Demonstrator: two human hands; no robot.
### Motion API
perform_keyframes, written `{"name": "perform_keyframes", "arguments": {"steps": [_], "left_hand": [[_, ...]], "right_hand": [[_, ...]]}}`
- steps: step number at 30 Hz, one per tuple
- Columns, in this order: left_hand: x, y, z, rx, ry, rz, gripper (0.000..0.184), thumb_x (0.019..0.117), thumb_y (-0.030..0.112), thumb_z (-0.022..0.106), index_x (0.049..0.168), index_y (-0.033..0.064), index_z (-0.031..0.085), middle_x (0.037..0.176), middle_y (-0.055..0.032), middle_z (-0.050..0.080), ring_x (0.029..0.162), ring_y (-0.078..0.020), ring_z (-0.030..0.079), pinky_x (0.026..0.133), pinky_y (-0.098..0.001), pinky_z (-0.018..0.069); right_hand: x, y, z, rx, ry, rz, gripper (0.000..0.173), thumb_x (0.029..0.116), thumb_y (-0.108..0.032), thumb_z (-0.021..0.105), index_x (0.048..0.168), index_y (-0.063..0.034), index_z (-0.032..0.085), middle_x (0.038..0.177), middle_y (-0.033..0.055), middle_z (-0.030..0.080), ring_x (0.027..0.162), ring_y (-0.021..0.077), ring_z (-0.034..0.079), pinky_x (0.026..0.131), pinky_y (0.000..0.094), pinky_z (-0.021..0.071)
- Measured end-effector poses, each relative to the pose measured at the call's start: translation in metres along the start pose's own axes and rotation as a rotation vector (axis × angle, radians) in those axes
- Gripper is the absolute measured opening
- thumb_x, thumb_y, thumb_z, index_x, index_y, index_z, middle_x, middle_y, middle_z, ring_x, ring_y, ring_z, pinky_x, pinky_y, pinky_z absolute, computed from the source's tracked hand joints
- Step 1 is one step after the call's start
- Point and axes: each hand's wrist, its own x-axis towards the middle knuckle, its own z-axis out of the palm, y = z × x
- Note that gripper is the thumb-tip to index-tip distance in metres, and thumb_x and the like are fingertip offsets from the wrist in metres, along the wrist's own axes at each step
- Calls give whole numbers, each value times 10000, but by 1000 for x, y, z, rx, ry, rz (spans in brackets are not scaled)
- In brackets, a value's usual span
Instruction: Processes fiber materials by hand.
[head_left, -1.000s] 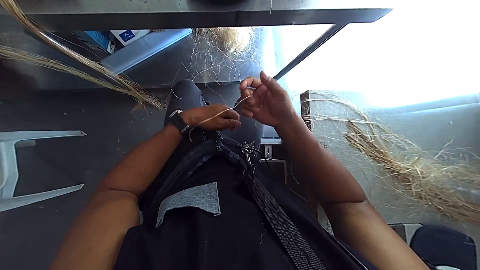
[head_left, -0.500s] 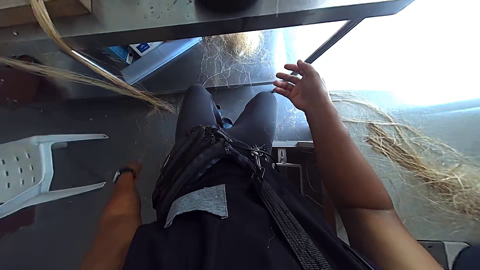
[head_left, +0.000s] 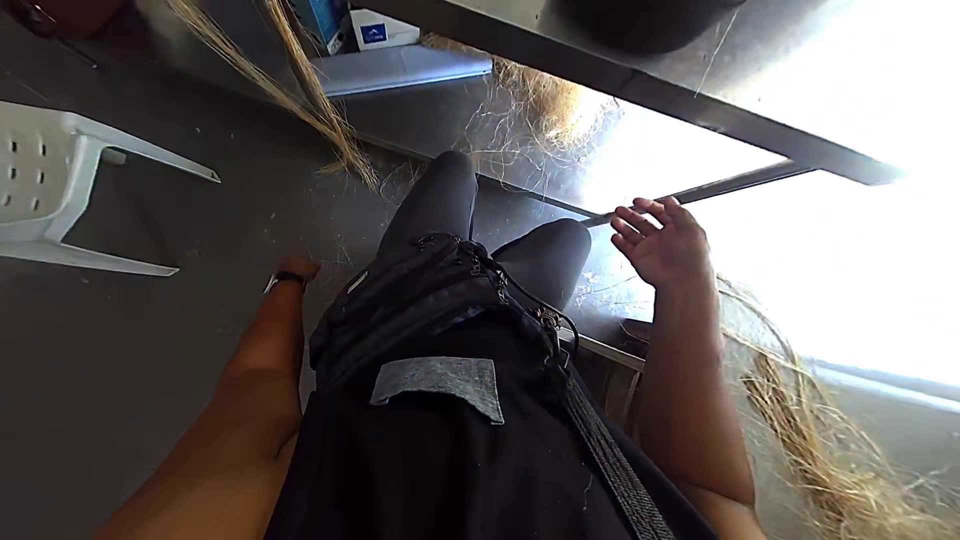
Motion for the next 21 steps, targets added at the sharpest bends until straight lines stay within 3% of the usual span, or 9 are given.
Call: {"name": "perform_keyframes", "arguments": {"steps": [3, 8, 10, 12, 13, 15, 17, 19, 21], "left_hand": [[17, 63, -26, -166, 87, 131, 608, 1025, 335, 617, 1506, -5, 463, 1432, -339, 519, 1356, -511, 482, 1111, -680, 370], [17, 114, -31, -309, -137, 238, 458, 1086, 360, 519, 1453, 87, 540, 1335, -269, 613, 1038, -445, 684, 874, -634, 548], [14, 111, -10, -282, -193, 229, 442, 1093, 346, 505, 1430, 64, 553, 1278, -286, 631, 1008, -452, 686, 861, -636, 552], [15, 95, 24, -124, -242, 254, 420, 1098, 285, 490, 1393, -5, 563, 1286, -293, 623, 1126, -437, 643, 968, -612, 501], [23, 81, 45, 11, -269, 320, 415, 1098, 236, 476, 1376, -56, 571, 1347, -308, 599, 1256, -453, 584, 1073, -621, 432], [29, 47, 82, 135, -197, 417, 413, 1093, 233, 476, 1324, -83, 609, 1341, -316, 607, 1286, -466, 566, 1098, -615, 411], [-36, 60, 51, 117, -227, 234, 455, 1119, 278, 425, 1450, -14, 533, 1500, -242, 515, 1419, -389, 467, 1186, -532, 339], [-178, 126, -38, 58, -347, 16, 487, 1144, 252, 338, 1575, 28, 355, 1652, -169, 325, 1533, -299, 302, 1244, -435, 231], [-309, 214, -97, 14, -292, -194, 472, 1150, 197, 254, 1580, 13, 318, 1656, -145, 322, 1521, -239, 317, 1231, -378, 237]], "right_hand": [[0, 2, -1, -64, -49, 1, 420, 1133, -385, 266, 1147, -134, 602, 1000, 38, 730, 846, 165, 730, 732, 317, 609], [5, 10, -6, -522, -173, -127, 341, 1125, -254, 362, 1274, -33, 576, 1097, 118, 700, 865, 234, 726, 740, 400, 620], [12, 15, -7, -931, -208, -194, 351, 1112, -257, 465, 1331, 1, 562, 1179, 182, 673, 917, 273, 719, 794, 444, 609], [17, 19, -8, -1320, -302, -210, 441, 1074, -304, 558, 1392, 2, 557, 1253, 255, 655, 1079, 388, 680, 954, 583, 532], [20, 22, -8, -1432, -368, -198, 485, 1056, -333, 590, 1410, -4, 557, 1276, 277, 644, 1148, 439, 645, 1009, 635, 481], [21, 27, -7, -1525, -467, -159, 513, 1039, -387, 610, 1405, -28, 583, 1271, 273, 651, 1175, 454, 630, 1032, 657, 451], [20, 28, -4, -1499, -520, -152, 488, 1047, -377, 602, 1393, -33, 598, 1237, 259, 668, 1142, 435, 644, 1022, 640, 457], [20, 26, -1, -1456, -540, -176, 463, 1060, -338, 584, 1406, -30, 588, 1240, 252, 670, 1143, 425, 646, 1029, 630, 454], [25, 25, -2, -1425, -517, -249, 435, 1058, -307, 588, 1388, -24, 598, 1226, 257, 673, 1139, 428, 650, 1023, 630, 461]]}}
